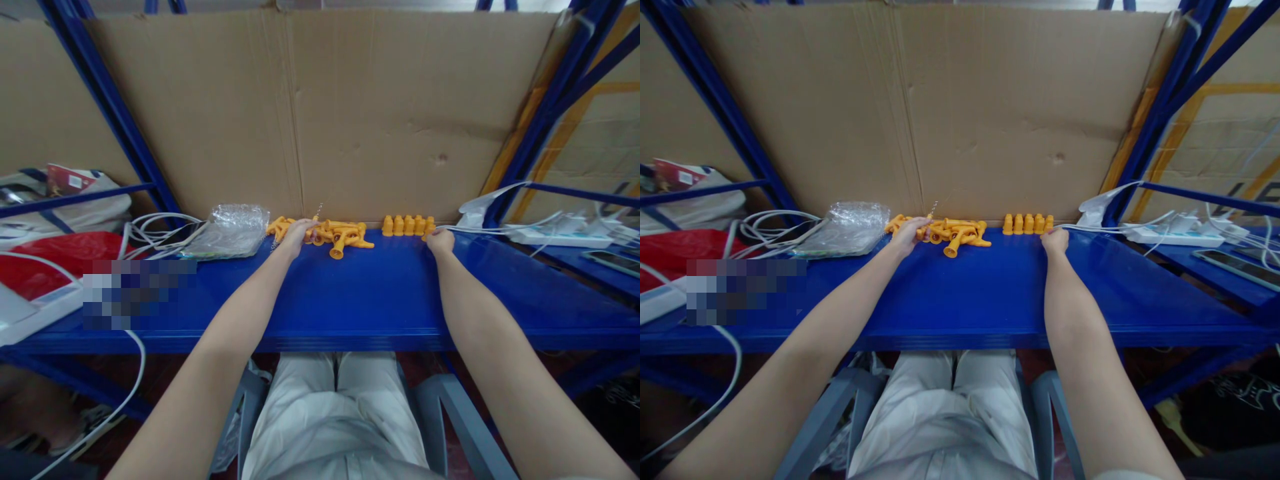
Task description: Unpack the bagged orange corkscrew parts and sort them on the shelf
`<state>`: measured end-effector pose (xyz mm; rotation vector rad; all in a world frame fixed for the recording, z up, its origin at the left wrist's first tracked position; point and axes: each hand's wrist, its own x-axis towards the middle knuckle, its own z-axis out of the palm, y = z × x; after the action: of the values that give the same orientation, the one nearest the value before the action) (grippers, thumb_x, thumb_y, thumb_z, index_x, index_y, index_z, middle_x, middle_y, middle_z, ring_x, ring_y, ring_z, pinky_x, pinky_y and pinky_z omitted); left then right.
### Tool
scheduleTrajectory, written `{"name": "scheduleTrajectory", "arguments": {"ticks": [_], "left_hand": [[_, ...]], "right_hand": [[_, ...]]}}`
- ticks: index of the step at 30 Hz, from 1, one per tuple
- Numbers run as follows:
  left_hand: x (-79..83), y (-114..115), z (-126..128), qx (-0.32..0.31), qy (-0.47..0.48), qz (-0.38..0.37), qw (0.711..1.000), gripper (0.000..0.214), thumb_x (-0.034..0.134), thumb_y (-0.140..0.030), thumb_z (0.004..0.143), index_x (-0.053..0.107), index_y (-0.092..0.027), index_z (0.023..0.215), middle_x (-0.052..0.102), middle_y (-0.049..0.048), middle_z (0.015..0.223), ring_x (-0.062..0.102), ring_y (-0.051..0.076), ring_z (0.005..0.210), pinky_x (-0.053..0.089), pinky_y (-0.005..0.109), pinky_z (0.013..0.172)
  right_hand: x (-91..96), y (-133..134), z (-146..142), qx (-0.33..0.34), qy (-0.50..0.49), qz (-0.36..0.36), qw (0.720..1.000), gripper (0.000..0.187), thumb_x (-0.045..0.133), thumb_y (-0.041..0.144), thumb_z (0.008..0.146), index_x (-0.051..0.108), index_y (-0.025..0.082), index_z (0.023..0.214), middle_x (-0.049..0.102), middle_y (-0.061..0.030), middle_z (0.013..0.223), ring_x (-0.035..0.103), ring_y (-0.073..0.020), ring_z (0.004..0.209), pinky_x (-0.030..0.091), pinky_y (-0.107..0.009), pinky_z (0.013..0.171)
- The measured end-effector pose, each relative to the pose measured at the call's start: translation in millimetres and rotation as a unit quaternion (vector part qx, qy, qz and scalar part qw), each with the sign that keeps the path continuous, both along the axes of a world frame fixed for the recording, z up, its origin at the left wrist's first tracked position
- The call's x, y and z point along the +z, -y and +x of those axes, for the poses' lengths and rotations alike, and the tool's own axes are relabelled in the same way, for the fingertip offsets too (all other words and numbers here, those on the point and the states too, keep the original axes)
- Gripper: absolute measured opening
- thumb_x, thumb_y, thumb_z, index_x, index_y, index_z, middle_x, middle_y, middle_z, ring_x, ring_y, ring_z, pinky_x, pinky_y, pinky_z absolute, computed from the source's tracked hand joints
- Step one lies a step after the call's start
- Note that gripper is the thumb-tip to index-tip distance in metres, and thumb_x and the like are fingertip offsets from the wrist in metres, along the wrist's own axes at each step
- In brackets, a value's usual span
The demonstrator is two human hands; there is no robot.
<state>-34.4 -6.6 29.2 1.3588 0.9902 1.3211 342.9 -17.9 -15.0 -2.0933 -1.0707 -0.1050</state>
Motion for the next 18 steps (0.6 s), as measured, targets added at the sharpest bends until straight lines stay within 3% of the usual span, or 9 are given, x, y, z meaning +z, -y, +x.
{"name": "scheduleTrajectory", "arguments": {"ticks": [3,8,14,18], "left_hand": [[0.6,1.2,0.4,0.011,0.006,-0.002,1.000,0.022,0.071,-0.024,0.076,0.055,-0.019,0.063,0.050,-0.0047,0.049,0.047,0.009,0.045,0.040,0.021,0.049],[0.6,1.0,0.1,0.002,0.007,-0.003,1.000,0.016,0.071,-0.022,0.076,0.059,-0.018,0.065,0.050,-0.0041,0.049,0.048,0.009,0.045,0.038,0.021,0.048],[-0.7,-0.9,1.4,0.005,0.015,-0.007,1.000,0.017,0.073,-0.024,0.075,0.060,-0.018,0.068,0.051,-0.0048,0.048,0.047,0.008,0.044,0.036,0.019,0.046],[-1.9,-2.3,1.8,0.014,0.020,-0.005,1.000,0.016,0.072,-0.024,0.075,0.059,-0.017,0.068,0.050,-0.0052,0.048,0.046,0.008,0.043,0.036,0.019,0.046]], "right_hand": [[3.0,2.9,-4.5,-0.005,-0.055,-0.029,0.998,0.023,0.060,0.014,0.085,0.076,0.021,0.100,0.072,-0.0135,0.114,0.067,-0.0294,0.113,0.051,-0.042,0.095],[10.0,8.7,-13.7,0.007,-0.027,-0.079,0.996,0.027,0.059,0.019,0.089,0.078,0.023,0.108,0.065,-0.0162,0.128,0.058,-0.0331,0.126,0.041,-0.053,0.105],[10.5,10.2,-19.3,-0.010,0.006,-0.129,0.992,0.041,0.053,0.023,0.091,0.070,0.017,0.128,0.055,-0.0240,0.141,0.045,-0.0384,0.137,0.031,-0.063,0.111],[8.2,8.2,-18.2,-0.034,-0.010,-0.146,0.989,0.046,0.047,0.026,0.093,0.064,0.017,0.136,0.049,-0.0228,0.149,0.039,-0.0395,0.142,0.032,-0.065,0.110]]}}
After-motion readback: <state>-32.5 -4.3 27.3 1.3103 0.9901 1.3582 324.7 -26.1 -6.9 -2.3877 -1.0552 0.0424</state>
